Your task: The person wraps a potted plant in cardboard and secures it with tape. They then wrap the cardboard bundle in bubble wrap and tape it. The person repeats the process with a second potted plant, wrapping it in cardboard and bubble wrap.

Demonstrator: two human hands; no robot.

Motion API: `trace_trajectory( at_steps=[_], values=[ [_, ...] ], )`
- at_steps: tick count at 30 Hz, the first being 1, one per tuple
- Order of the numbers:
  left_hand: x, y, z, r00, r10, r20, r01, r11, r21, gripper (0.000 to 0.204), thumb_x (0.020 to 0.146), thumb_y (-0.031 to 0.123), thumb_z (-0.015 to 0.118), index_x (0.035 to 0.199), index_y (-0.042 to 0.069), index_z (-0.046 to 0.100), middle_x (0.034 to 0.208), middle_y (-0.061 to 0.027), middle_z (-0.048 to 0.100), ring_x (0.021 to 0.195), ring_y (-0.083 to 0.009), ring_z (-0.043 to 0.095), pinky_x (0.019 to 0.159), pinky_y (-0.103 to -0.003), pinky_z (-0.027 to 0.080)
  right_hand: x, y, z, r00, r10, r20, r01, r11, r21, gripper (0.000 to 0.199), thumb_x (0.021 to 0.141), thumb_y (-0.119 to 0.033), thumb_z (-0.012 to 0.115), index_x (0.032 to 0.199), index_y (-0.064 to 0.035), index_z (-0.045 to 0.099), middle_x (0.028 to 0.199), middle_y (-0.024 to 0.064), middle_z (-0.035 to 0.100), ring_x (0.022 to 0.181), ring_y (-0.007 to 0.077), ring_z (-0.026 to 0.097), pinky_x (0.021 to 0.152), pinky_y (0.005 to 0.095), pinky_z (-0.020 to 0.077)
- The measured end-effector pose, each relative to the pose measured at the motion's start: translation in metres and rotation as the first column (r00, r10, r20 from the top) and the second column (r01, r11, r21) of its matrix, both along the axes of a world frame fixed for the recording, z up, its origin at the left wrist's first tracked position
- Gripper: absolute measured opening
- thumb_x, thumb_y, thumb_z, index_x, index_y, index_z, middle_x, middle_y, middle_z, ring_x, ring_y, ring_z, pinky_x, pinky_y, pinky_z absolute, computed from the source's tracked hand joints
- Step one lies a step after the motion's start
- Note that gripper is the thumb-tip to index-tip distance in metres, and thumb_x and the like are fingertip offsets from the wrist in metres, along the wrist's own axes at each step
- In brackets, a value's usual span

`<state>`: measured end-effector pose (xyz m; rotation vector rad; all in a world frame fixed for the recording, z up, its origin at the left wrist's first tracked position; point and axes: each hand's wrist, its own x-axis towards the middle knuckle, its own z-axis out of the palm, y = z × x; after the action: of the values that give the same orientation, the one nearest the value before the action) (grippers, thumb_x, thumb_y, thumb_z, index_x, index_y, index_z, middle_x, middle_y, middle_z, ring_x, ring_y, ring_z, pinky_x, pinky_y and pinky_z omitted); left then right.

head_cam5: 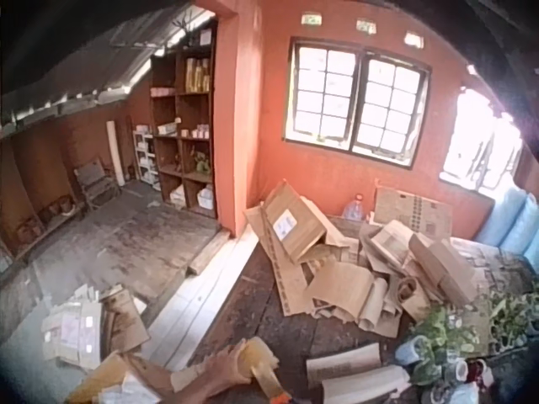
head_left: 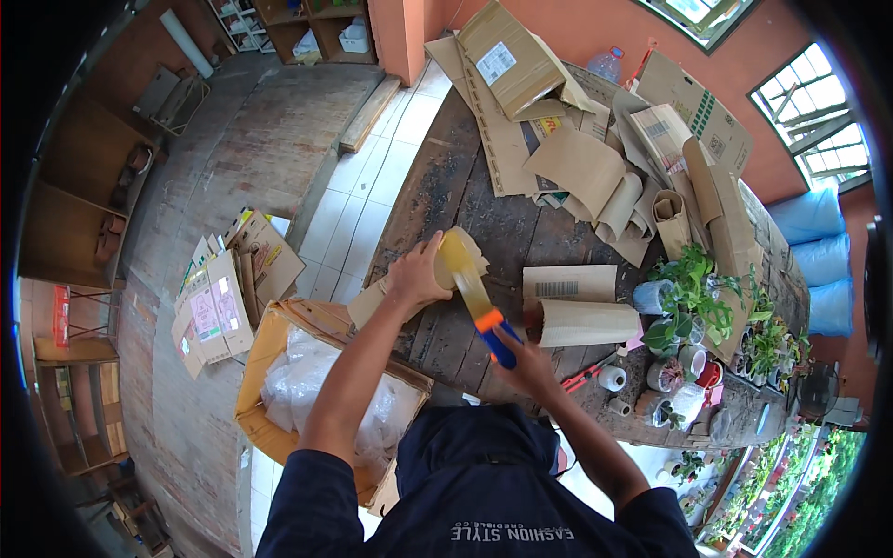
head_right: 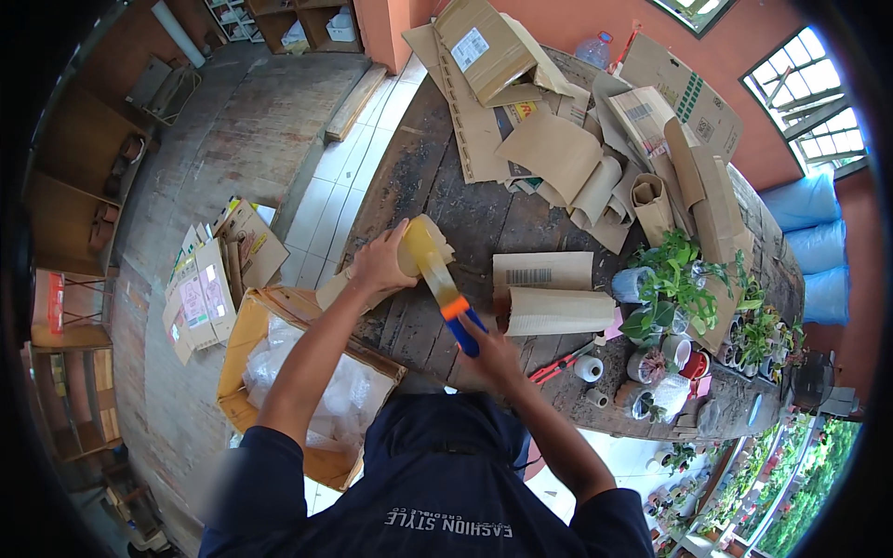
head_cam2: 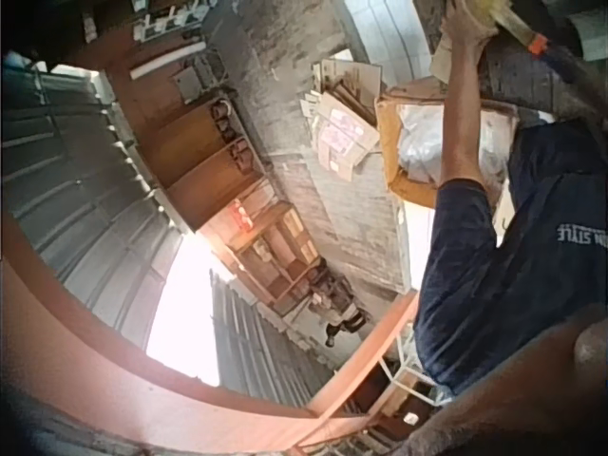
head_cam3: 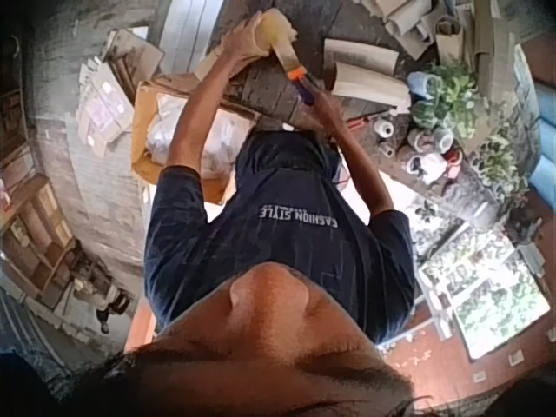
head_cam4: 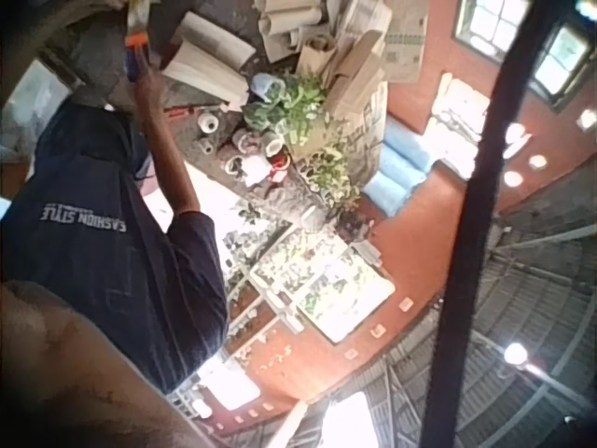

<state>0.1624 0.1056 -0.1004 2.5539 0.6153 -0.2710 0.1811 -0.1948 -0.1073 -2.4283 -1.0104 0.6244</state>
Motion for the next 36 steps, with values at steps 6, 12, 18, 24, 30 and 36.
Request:
trace_trajectory(
  at_steps=[6, 12, 18, 24, 30, 36],
  values=[
    [-0.01, 0.013, -0.031, 0.974, -0.221, -0.041, 0.142, 0.744, -0.653, 0.118, 0.051, 0.052, 0.089, 0.15, 0.013, 0.039, 0.132, -0.0134, 0.062, 0.121, -0.0267, 0.059, 0.105, -0.041, 0.044, -0.003, -0.005, 0.005, 0.999, 0.034, -0.025, -0.036, 0.994, -0.099, 0.071, 0.077, -0.034, 0.07, 0.144, -0.0301, 0.047, 0.087, 0.0229, 0.065, 0.083, 0.043, 0.066, 0.077, 0.0504, 0.0546],
    [-0.024, -0.009, -0.05, 0.981, -0.184, -0.055, 0.131, 0.851, -0.508, 0.122, 0.057, 0.046, 0.088, 0.156, 0.01, 0.026, 0.137, -0.0203, 0.04, 0.127, -0.035, 0.048, 0.106, -0.04, 0.041, -0.001, -0.002, 0.004, 0.998, 0.059, -0.018, -0.061, 0.987, -0.151, 0.072, 0.076, -0.033, 0.071, 0.144, -0.03, 0.048, 0.09, 0.02, 0.066, 0.082, 0.0409, 0.067, 0.075, 0.0505, 0.0553],
    [-0.024, -0.002, -0.058, 0.983, -0.179, -0.038, 0.127, 0.816, -0.564, 0.124, 0.057, 0.043, 0.087, 0.158, 0.015, 0.02, 0.135, -0.021, 0.039, 0.126, -0.0376, 0.048, 0.107, -0.042, 0.041, 0.011, 0.016, 0.024, 0.972, 0.227, 0.056, -0.212, 0.956, -0.205, 0.062, 0.072, -0.025, 0.073, 0.132, -0.0239, 0.056, 0.085, 0.0163, 0.067, 0.078, 0.0376, 0.069, 0.068, 0.0488, 0.0564],
    [-0.022, -0.011, -0.056, 0.983, -0.175, -0.054, 0.127, 0.866, -0.483, 0.128, 0.054, 0.061, 0.086, 0.156, 0.014, 0.025, 0.143, -0.0219, 0.035, 0.132, -0.0374, 0.046, 0.107, -0.046, 0.041, 0.004, 0.035, 0.027, 0.916, 0.378, 0.132, -0.295, 0.86, -0.416, 0.02, 0.087, -0.013, 0.061, 0.104, -0.0096, 0.07, 0.088, 0.0143, 0.07, 0.076, 0.0287, 0.072, 0.059, 0.0412, 0.0567],
    [-0.009, -0.033, -0.025, 0.988, -0.105, -0.114, 0.057, 0.932, -0.358, 0.118, 0.055, 0.072, 0.081, 0.145, 0.005, 0.044, 0.141, -0.0212, 0.047, 0.129, -0.0361, 0.051, 0.105, -0.045, 0.043, -0.001, 0.038, 0.019, 0.964, 0.266, 0.027, -0.184, 0.734, -0.654, 0.017, 0.085, -0.018, 0.066, 0.096, -0.0094, 0.076, 0.098, 0.0124, 0.073, 0.092, 0.0271, 0.072, 0.072, 0.0391, 0.0579],
    [-0.005, -0.03, -0.034, 0.993, -0.108, -0.047, 0.073, 0.875, -0.479, 0.102, 0.063, 0.065, 0.081, 0.138, 0.004, 0.05, 0.126, -0.0172, 0.063, 0.118, -0.0332, 0.06, 0.101, -0.04, 0.046, 0.046, 0.03, -0.038, 0.99, 0.048, 0.135, 0.064, 0.697, -0.714, 0.021, 0.091, -0.015, 0.059, 0.101, -0.0106, 0.077, 0.103, 0.0109, 0.073, 0.098, 0.0264, 0.071, 0.073, 0.0373, 0.0581]
  ],
)
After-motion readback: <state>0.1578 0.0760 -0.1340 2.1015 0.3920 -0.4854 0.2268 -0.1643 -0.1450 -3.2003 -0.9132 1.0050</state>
